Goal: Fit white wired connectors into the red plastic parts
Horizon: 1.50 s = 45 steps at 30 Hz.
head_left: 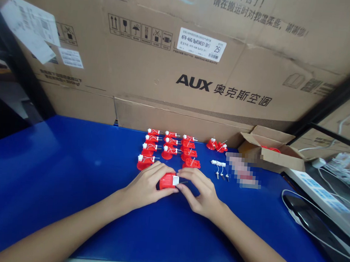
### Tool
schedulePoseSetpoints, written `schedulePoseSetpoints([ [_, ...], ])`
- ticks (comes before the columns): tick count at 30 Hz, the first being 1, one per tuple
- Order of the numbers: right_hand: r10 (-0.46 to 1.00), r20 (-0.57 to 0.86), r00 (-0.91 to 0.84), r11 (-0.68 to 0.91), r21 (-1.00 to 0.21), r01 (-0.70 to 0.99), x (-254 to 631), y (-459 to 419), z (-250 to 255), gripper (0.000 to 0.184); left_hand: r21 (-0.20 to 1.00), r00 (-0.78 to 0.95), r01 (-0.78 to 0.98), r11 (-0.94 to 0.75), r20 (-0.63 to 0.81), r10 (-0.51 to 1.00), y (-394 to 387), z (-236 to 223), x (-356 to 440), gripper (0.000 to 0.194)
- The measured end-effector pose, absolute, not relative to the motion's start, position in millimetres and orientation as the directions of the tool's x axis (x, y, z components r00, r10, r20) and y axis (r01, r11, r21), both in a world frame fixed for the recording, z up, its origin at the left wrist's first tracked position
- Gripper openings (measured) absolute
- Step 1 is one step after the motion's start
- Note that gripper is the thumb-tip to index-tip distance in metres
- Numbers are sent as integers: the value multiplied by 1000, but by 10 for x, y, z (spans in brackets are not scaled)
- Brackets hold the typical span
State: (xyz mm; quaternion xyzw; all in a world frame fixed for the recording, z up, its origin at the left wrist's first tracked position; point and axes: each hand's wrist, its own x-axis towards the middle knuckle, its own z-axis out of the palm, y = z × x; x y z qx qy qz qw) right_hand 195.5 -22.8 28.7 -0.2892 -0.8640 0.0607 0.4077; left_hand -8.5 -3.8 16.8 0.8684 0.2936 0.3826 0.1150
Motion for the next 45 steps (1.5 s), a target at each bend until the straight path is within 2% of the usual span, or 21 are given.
schedulePoseSetpoints([
  [12, 564, 659, -497, 819, -372, 437, 1941, -226, 284, 27, 427, 538, 424, -799, 591, 601, -27, 162, -80, 29],
  [16, 607, 643, -468, 793, -450, 411, 1921, -237, 320, 22, 459, 529, 417, -784, 580, 620, -31, 162, -84, 27],
  [19, 673, 597, -437, 740, -554, 382, 1902, -243, 352, 17, 475, 529, 414, -776, 568, 630, -37, 175, -85, 27],
  [24, 814, 443, -376, 556, -781, 283, 1881, -230, 354, 12, 469, 537, 409, -783, 569, 622, -52, 197, -85, 27],
  [29, 882, 261, -392, 309, -949, 63, 1882, -189, 322, 15, 429, 549, 405, -807, 592, 590, -93, 220, -99, 28],
  [34, 859, 119, -498, 93, -993, -77, 1897, -189, 348, 24, 389, 558, 386, -837, 624, 547, -197, 261, -98, 30],
  [39, 764, -22, -645, -143, -980, -135, 1893, -225, 374, 35, 360, 551, 325, -874, 680, 485, -327, 271, -65, 32],
  [45, 740, -44, -671, -178, -975, -132, 1875, -243, 356, 38, 363, 514, 352, -863, 696, 502, -398, 253, -50, 37],
])
